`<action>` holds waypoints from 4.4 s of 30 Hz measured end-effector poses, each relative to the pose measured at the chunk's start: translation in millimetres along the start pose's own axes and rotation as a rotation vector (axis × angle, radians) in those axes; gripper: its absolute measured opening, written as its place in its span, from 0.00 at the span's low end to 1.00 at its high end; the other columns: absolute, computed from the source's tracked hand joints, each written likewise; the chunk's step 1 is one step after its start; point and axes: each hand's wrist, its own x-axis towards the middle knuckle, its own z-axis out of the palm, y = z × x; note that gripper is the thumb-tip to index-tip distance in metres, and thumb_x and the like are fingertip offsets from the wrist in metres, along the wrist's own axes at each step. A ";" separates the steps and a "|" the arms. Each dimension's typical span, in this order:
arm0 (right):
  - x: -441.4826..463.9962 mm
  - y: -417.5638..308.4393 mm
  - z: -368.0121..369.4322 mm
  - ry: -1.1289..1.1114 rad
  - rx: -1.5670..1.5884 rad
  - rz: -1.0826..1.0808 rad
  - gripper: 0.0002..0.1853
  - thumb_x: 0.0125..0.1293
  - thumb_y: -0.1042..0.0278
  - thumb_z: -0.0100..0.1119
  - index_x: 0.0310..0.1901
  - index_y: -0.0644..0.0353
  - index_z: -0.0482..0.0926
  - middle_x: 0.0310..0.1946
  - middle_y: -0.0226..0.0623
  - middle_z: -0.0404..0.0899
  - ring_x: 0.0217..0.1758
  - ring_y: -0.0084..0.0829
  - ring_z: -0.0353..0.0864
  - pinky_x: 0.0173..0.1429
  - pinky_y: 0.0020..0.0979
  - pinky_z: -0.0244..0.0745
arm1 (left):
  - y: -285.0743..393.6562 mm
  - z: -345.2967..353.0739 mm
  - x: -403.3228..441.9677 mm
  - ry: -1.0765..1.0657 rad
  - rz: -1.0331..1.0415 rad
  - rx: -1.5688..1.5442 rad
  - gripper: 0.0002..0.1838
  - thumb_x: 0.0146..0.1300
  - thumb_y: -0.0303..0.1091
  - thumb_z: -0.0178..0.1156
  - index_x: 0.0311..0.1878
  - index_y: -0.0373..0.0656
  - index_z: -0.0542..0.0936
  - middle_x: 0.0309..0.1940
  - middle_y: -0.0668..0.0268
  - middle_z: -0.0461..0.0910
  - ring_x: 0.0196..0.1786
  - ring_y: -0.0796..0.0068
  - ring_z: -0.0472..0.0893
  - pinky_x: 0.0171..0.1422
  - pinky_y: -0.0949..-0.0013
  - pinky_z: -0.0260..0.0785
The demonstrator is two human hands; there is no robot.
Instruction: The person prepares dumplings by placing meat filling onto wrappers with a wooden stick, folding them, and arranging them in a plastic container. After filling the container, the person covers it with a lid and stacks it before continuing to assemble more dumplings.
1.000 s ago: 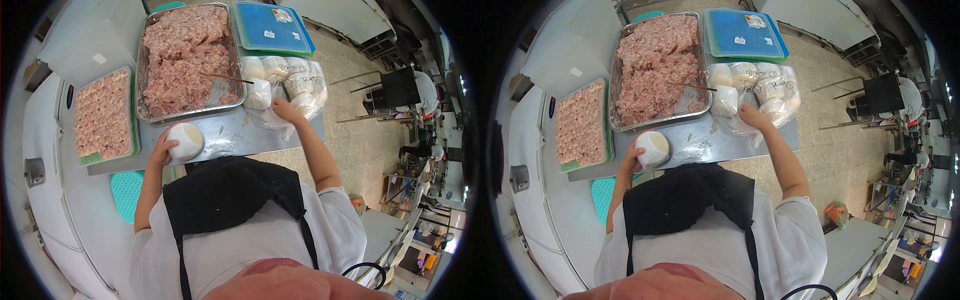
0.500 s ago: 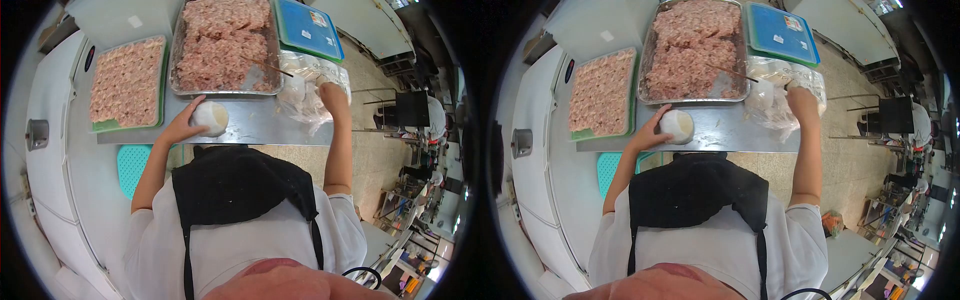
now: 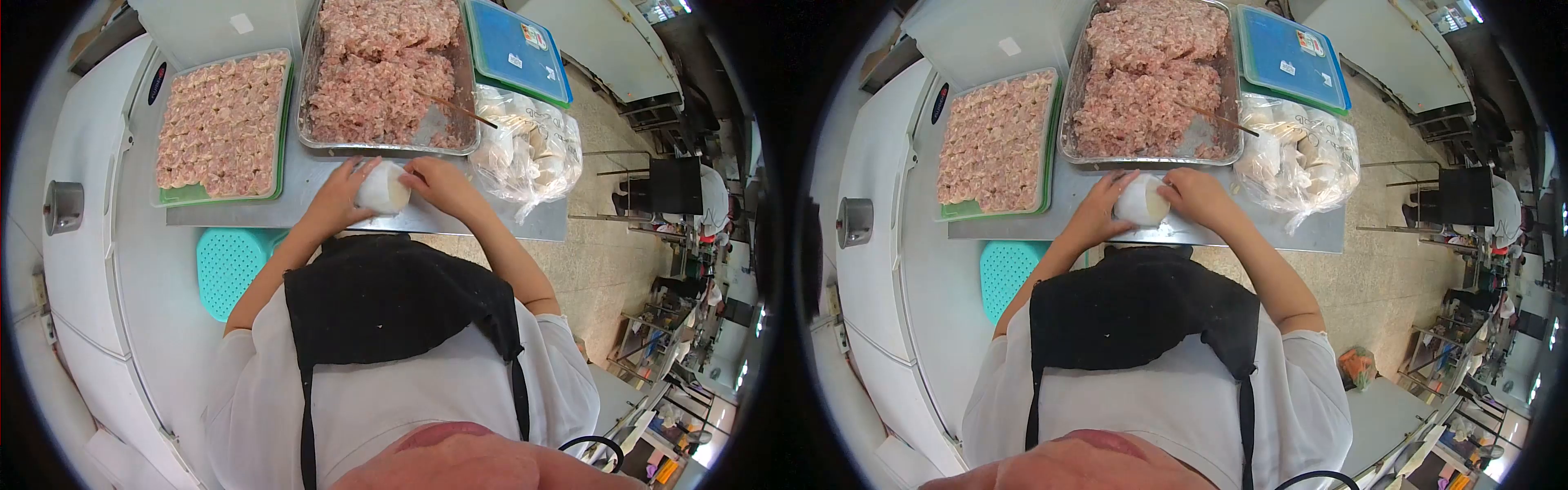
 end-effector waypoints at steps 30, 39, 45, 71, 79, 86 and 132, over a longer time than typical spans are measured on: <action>-45.0 21.3 7.1 0.310 0.129 0.170 0.10 0.60 0.66 0.64 0.39 0.60 0.75 0.32 0.42 0.81 0.37 0.45 0.81 0.43 0.41 0.76 | 11.1 2.6 -0.7 0.090 0.395 -0.004 0.23 0.53 0.22 0.61 0.55 0.42 0.77 0.57 0.51 0.75 0.62 0.50 0.73 0.68 0.55 0.64; -6.0 19.7 46.7 0.242 0.145 -0.161 0.30 0.65 0.52 0.60 0.63 0.61 0.69 0.58 0.54 0.73 0.63 0.52 0.70 0.66 0.43 0.66 | -37.9 12.5 -44.2 -0.208 0.001 0.407 0.41 0.57 0.44 0.68 0.70 0.39 0.62 0.69 0.51 0.64 0.72 0.49 0.62 0.76 0.54 0.53; -34.7 64.2 42.5 0.128 0.118 -0.034 0.24 0.63 0.58 0.64 0.58 0.58 0.73 0.49 0.49 0.77 0.49 0.45 0.80 0.52 0.39 0.76 | -29.1 -42.0 -69.5 -0.359 -0.077 0.339 0.18 0.61 0.42 0.64 0.49 0.42 0.80 0.59 0.58 0.76 0.59 0.56 0.76 0.66 0.58 0.66; -34.5 -0.5 26.5 0.507 0.238 -0.202 0.31 0.59 0.72 0.62 0.66 0.61 0.66 0.62 0.53 0.68 0.66 0.53 0.67 0.68 0.43 0.64 | 0.5 3.6 0.1 0.140 0.360 0.114 0.09 0.54 0.33 0.67 0.36 0.44 0.78 0.36 0.61 0.76 0.43 0.57 0.77 0.47 0.58 0.69; -64.3 46.7 56.9 0.291 -0.124 -0.234 0.38 0.61 0.61 0.65 0.70 0.63 0.61 0.70 0.52 0.61 0.72 0.50 0.60 0.72 0.45 0.58 | -42.1 22.6 -63.0 -0.009 0.340 0.115 0.09 0.54 0.31 0.67 0.36 0.45 0.76 0.35 0.61 0.75 0.42 0.58 0.76 0.48 0.60 0.70; -44.1 12.8 16.4 0.389 -0.254 -0.353 0.23 0.56 0.62 0.68 0.53 0.57 0.77 0.53 0.40 0.75 0.58 0.40 0.72 0.59 0.40 0.70 | -44.0 4.4 -38.5 0.178 0.003 -0.152 0.09 0.59 0.24 0.62 0.44 0.42 0.78 0.40 0.61 0.76 0.45 0.63 0.78 0.50 0.66 0.71; 7.3 -12.4 -76.6 0.296 -0.428 -0.332 0.14 0.64 0.60 0.56 0.50 0.46 0.80 0.36 0.39 0.84 0.37 0.46 0.83 0.42 0.45 0.78 | 82.3 22.4 127.3 0.002 -0.364 -2.087 0.59 0.53 0.86 0.36 0.75 0.45 0.55 0.71 0.54 0.61 0.72 0.51 0.63 0.73 0.34 0.50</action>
